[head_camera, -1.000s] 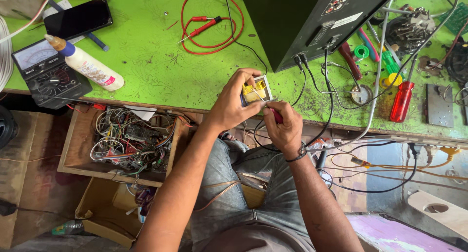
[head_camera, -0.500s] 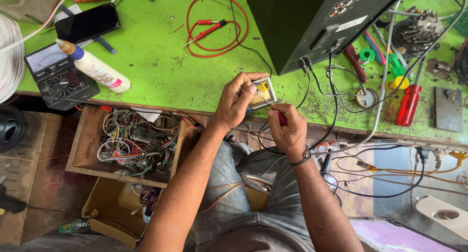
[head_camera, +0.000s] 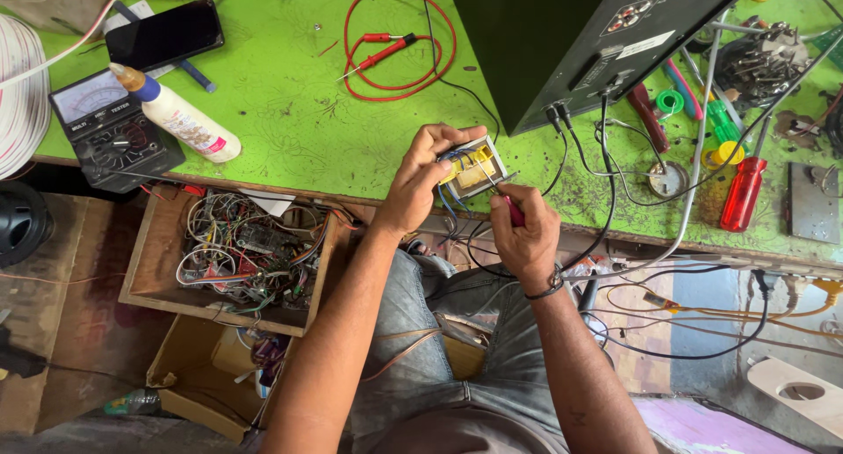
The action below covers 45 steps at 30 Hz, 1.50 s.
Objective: The person uses a screwdriver to remove screws from a small metal box containing a transformer and wires. They then use the screwdriver to adjust the internal components and wires inside the box.
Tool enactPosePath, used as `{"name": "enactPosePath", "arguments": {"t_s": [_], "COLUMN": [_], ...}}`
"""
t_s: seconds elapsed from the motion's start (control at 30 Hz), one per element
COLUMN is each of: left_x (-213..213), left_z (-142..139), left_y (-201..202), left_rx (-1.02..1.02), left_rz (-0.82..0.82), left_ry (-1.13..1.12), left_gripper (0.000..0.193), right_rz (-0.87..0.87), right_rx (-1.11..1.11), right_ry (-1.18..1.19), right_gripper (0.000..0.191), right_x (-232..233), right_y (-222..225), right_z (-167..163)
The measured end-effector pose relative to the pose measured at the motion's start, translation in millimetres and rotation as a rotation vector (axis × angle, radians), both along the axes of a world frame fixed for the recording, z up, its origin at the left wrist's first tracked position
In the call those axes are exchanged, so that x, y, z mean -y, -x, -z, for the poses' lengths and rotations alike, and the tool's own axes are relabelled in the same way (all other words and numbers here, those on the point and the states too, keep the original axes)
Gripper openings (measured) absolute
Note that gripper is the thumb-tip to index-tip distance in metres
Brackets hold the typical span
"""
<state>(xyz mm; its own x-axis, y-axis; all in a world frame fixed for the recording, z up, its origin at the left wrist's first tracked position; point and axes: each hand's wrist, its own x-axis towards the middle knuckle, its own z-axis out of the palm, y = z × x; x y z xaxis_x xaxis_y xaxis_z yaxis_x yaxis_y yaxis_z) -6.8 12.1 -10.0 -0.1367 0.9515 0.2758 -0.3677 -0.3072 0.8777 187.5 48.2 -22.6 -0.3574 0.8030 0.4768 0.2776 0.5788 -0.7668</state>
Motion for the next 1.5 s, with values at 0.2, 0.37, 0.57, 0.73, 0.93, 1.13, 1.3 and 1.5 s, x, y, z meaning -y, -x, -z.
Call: {"name": "enactPosePath", "arguments": {"t_s": [0.2,0.37,0.57,0.73,0.93,1.13,1.3,1.5], "left_x": [-1,-1,-1,-7,-7,-6,-7,-6], "left_z": [4,5,5,5,1,-3,-3,-7], "left_y": [-6,-8,-11,-4,-6,-8,-8,-8], "left_rx": [-0.018,-0.011,-0.194,-0.012,-0.279,-0.331,-0.355,-0.372], "left_rz": [-0.041,-0.094,-0.191,-0.103,-0.218,-0.248,-0.237,-0.228], "left_ry": [-0.002,0.015,-0.021,0.029,0.005,-0.022,-0.02,-0.002], "left_gripper": [0.033,0.024,0.016,0.021,0.023,0.017,0.015,0.018], "right_rz": [-0.063,-0.123,-0.133,-0.158,-0.082,-0.074,0.038,0.047], "right_rx": [-0.027,-0.055,-0.13,-0.395,-0.32,-0.001,0.084,0.047], "right_ry": [0.015,0.047,0.062,0.265,0.316,-0.064,-0.01,-0.026], "right_gripper": [0.016,0.019,0.015,0.018,0.018,0.011,0.012,0.013], "right_x": [-4,-8,-11,-11,-16,4,0,4], "right_y": [-7,-11,-13,-11,-3,-7,0,-1], "right_z": [0,4,7,14,4,-28,-45,-52]}}
